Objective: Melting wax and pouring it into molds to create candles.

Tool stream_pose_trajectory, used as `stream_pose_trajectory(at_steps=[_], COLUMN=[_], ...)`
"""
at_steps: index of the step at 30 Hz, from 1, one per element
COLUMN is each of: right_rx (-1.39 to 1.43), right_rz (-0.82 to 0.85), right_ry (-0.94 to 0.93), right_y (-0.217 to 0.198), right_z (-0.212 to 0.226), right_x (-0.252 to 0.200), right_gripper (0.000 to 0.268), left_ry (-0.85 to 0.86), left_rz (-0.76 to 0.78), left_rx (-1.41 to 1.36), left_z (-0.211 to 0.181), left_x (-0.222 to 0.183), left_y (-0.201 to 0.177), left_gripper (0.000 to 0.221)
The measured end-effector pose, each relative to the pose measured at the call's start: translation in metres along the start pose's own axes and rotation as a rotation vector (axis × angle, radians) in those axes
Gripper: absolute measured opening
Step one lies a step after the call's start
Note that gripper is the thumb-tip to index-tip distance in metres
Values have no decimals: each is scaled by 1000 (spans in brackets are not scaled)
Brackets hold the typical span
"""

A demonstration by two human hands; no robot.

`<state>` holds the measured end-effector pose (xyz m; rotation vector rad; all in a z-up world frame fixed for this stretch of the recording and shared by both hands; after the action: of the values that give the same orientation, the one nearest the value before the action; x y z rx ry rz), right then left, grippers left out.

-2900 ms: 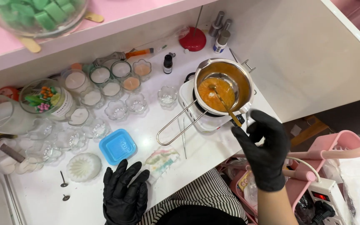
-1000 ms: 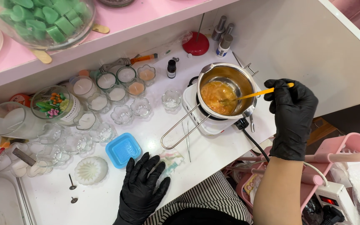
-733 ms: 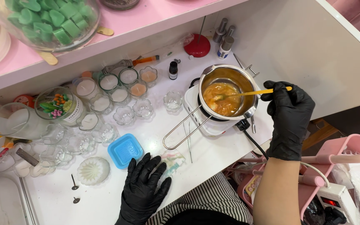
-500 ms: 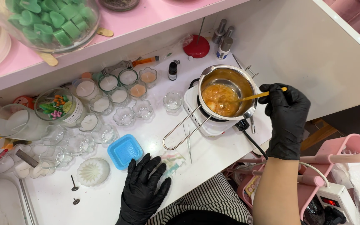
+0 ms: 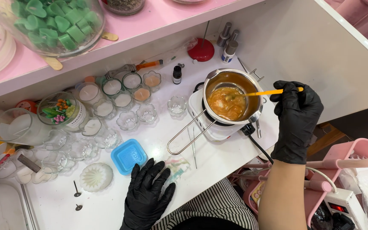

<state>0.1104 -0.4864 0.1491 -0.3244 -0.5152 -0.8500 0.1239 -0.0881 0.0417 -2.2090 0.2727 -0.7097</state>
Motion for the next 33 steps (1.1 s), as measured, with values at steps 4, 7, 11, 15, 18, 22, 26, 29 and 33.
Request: stream_pose_trajectory(at_steps=[4, 7, 11, 15, 18, 22, 26, 29, 33], right_rx=[-104, -141, -139, -134, -134, -95, -130, -130, -64], right_rz=[55, 78, 108, 140, 136, 165, 161, 151, 192], right_ry=[-30, -9, -40, -63, -34, -74, -80, -76, -57], right_y=[9, 14, 20, 24, 27, 27, 23, 18, 27], right_z=[10, 9, 10, 15, 14, 14, 17, 21, 30], right_x=[-2, -4, -7, -8, -10, -13, -14, -12, -14], right_gripper=[20, 19, 18, 16, 15, 14, 14, 14, 15], left_ry=[-6, -6, -11, 0, 4, 6, -42, -22, -27], left_rz=[7, 10, 14, 16, 23, -38, -67, -108, -163], left_rx=[6, 5, 5, 18, 32, 87, 149, 173, 69], left_z=[0, 0, 1, 1, 3, 6, 6, -9, -34], left_x=[0, 0, 0, -1, 1, 2, 23, 56, 105], left_y=[1, 2, 2, 4, 5, 4, -16, -44, -83], left_gripper=[47, 47, 47, 45, 43, 38, 34, 34, 29])
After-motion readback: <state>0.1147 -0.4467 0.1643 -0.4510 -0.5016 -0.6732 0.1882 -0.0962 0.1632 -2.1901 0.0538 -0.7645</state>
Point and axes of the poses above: each hand's wrist, its own x-axis towards the middle knuckle, its own y-axis out of the palm, z = x × y, the point moved 10 cm from there along x, towards the middle knuckle, and after that the axes turned 10 degrees about -y, right-handed, at the moved point
